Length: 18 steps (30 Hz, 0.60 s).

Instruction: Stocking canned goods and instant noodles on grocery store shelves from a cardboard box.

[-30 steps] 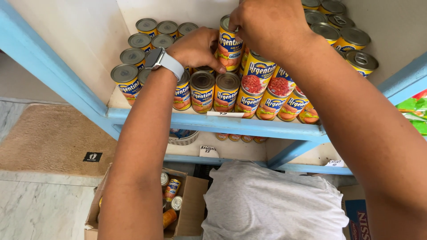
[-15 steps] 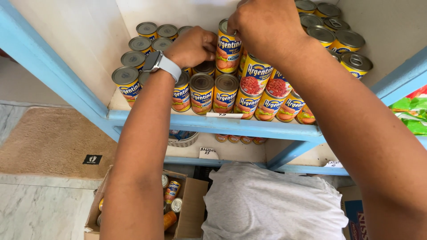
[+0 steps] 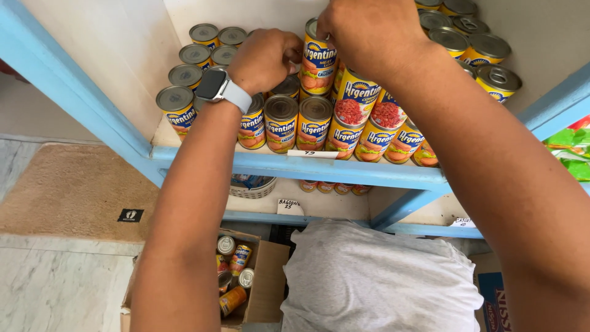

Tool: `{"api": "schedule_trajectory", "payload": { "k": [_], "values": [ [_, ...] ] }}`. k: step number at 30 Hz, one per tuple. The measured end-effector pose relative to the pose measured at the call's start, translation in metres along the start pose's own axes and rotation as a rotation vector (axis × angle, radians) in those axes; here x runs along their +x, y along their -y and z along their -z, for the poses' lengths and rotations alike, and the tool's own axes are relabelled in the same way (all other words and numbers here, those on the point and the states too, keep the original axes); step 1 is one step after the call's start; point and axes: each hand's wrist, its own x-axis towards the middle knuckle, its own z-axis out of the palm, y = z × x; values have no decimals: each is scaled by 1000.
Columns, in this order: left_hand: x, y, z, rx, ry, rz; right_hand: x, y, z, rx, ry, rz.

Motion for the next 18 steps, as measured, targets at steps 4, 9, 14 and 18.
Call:
{"api": "schedule_trajectory", "payload": {
  "k": [4,9,14,18],
  "values": [
    [-46,-26,33,188,-159,-208,-9,9,6,-54,48,-10],
    [-166,-66,77,80,-83,-177,-29,103,62,214,-60,212],
    [-278,-55,46,-167,101,97,-69,203,11,676,-148,377],
    [-376,8,-18,-19,170,678,-122,287,-89,1061,436,187]
  ]
}}
